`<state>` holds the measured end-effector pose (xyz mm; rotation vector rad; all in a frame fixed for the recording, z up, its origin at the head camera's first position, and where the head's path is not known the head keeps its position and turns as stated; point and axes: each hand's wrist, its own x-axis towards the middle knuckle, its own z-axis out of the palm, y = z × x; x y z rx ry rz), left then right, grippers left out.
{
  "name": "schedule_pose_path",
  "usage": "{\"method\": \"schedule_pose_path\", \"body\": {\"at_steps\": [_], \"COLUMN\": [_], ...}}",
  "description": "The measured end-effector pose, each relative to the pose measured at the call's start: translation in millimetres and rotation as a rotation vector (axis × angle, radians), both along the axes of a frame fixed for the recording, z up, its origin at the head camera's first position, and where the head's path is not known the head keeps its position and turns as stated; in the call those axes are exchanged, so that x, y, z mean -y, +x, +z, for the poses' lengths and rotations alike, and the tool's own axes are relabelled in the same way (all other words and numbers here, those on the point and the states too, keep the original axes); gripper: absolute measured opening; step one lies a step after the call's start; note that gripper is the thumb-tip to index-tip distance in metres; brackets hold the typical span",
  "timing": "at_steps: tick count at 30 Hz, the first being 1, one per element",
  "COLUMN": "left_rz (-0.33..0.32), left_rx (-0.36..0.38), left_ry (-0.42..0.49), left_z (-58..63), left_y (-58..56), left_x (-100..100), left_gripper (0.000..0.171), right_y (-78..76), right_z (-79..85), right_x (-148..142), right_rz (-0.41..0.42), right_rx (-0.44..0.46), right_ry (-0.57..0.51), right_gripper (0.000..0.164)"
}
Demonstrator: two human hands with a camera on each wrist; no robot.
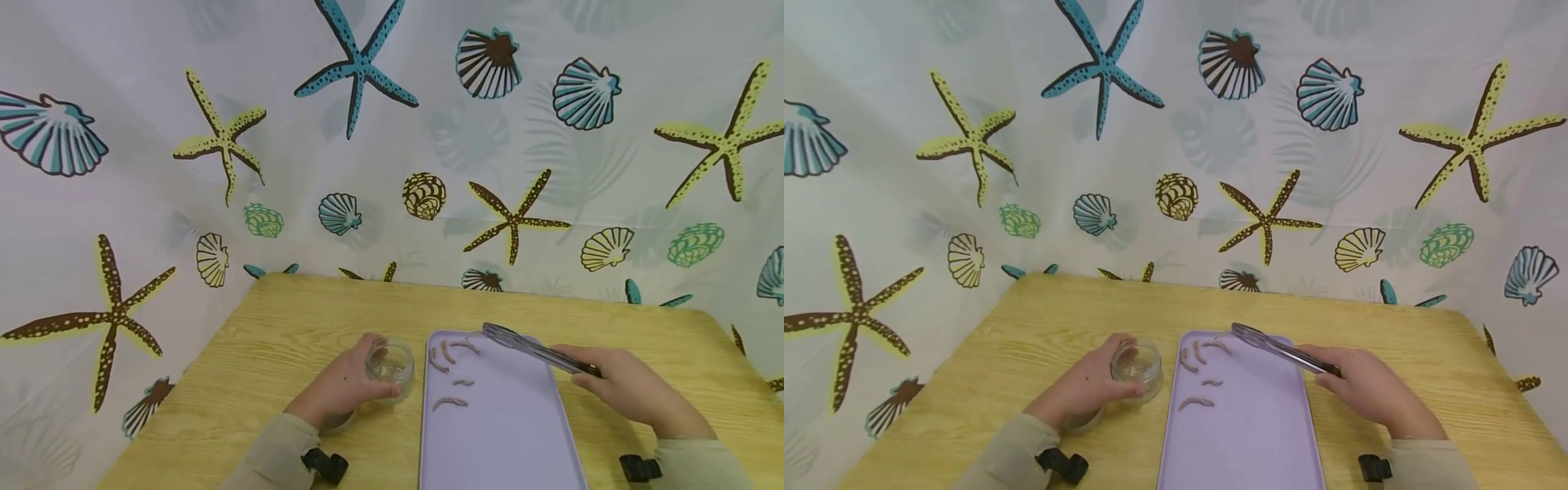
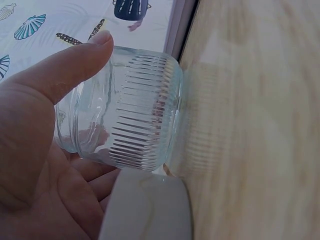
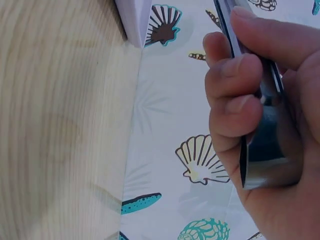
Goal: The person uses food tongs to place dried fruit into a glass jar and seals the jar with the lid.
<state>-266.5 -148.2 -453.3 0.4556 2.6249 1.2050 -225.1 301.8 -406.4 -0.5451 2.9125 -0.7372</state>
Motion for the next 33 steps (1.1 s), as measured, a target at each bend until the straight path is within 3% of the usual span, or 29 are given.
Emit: {"method": "schedule_pose_path", "body": {"at_steps": [33], "left_rz": [0.009], "left_rx": [0.01], "left_ry": [0.019], "left_z": [-1.1], "left_y": [-1.4], "left_x": [-0.9], "left_gripper": [0.097], "right_y": [14.6], "right_z": [2.6], "right_x": [72.2], "right_rz": [0.193], "right_rx": [-0.256], "right_ry": [-0.033], "right_gripper": [0.052]}}
